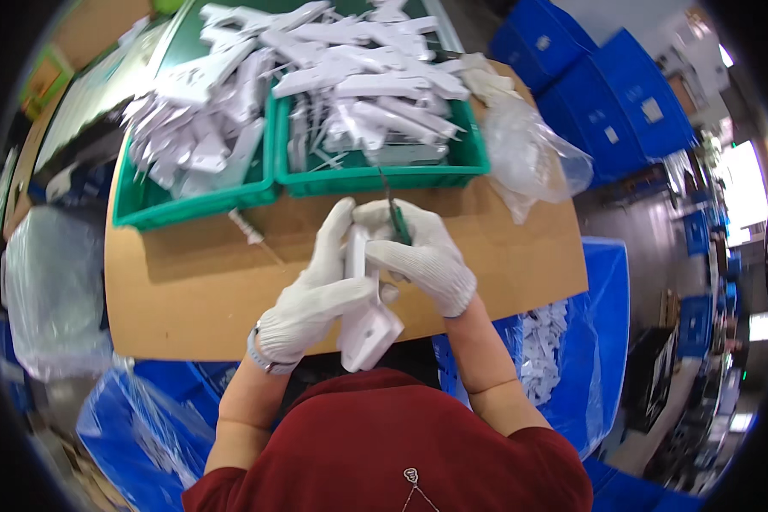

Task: Deburring and trimming excess material from white plastic components using a utility knife.

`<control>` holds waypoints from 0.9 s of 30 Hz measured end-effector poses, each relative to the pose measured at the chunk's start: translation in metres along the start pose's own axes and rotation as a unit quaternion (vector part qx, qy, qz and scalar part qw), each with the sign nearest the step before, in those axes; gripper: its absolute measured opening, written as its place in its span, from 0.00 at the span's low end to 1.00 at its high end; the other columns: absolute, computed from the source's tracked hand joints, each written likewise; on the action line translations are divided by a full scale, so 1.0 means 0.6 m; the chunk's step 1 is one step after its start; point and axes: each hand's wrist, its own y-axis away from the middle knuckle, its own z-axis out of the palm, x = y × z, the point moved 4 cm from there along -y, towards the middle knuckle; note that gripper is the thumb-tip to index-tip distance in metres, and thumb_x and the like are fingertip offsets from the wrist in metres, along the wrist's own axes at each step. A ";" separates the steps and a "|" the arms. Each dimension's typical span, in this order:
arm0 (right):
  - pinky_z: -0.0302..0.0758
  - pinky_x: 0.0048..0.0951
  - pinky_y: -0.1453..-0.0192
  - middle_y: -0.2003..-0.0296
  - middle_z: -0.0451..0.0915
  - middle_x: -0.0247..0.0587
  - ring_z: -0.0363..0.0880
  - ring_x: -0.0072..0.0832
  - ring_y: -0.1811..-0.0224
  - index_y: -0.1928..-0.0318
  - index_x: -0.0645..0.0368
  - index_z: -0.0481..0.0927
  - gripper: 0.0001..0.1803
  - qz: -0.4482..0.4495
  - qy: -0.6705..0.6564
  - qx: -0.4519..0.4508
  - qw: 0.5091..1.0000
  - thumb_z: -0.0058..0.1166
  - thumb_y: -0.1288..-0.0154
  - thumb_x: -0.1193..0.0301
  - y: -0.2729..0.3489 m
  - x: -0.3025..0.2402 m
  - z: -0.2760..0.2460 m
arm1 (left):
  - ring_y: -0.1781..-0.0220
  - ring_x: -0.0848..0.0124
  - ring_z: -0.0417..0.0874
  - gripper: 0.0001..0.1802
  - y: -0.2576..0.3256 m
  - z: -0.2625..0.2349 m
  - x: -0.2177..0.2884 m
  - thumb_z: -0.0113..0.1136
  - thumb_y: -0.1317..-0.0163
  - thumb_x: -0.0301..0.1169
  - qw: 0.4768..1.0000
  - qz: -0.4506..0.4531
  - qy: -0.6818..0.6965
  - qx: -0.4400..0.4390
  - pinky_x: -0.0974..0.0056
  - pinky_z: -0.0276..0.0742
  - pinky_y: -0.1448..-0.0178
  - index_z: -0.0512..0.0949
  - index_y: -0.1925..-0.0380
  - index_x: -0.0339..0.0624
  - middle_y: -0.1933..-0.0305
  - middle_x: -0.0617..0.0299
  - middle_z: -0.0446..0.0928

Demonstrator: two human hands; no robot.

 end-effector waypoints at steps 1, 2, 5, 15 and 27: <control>0.76 0.20 0.63 0.64 0.83 0.32 0.78 0.15 0.67 0.47 0.64 0.82 0.17 0.035 -0.063 -0.003 0.997 0.63 0.35 0.71 -0.002 0.021 -0.010 | 0.41 0.54 0.82 0.58 0.003 -0.002 -0.004 0.70 0.41 0.34 0.997 -0.041 0.071 -0.009 0.55 0.82 0.40 0.41 0.19 0.42 0.27 0.44 0.66; 0.77 0.20 0.64 0.65 0.83 0.31 0.78 0.14 0.69 0.51 0.63 0.84 0.12 -0.012 -0.170 0.030 0.985 0.61 0.34 0.73 -0.007 0.055 -0.016 | 0.39 0.54 0.82 0.53 0.003 -0.002 -0.002 0.67 0.40 0.30 0.988 -0.059 0.137 -0.045 0.55 0.81 0.39 0.45 0.20 0.40 0.28 0.44 0.67; 0.78 0.20 0.65 0.65 0.84 0.31 0.80 0.15 0.69 0.52 0.63 0.83 0.11 0.023 -0.252 0.048 0.966 0.60 0.33 0.73 0.002 0.102 -0.019 | 0.35 0.54 0.80 0.46 0.001 -0.003 -0.025 0.62 0.39 0.23 0.989 -0.071 0.105 -0.079 0.54 0.80 0.36 0.53 0.22 0.36 0.30 0.47 0.70; 0.80 0.22 0.54 0.57 0.83 0.34 0.82 0.19 0.57 0.44 0.61 0.78 0.15 0.066 -0.353 0.069 0.931 0.55 0.27 0.69 0.011 0.196 -0.002 | 0.30 0.43 0.71 0.35 0.003 0.032 -0.037 0.74 0.59 0.26 0.592 0.362 -0.712 0.105 0.46 0.74 0.32 0.79 0.44 0.50 0.32 0.51 0.67; 0.78 0.28 0.50 0.54 0.84 0.41 0.83 0.27 0.57 0.31 0.62 0.74 0.25 -0.104 0.214 0.147 0.960 0.56 0.27 0.71 0.093 0.064 -0.067 | 0.60 0.46 0.85 0.31 -0.002 -0.014 0.002 0.74 0.55 0.30 0.714 0.203 -0.655 0.142 0.49 0.83 0.57 0.74 0.49 0.41 0.60 0.48 0.82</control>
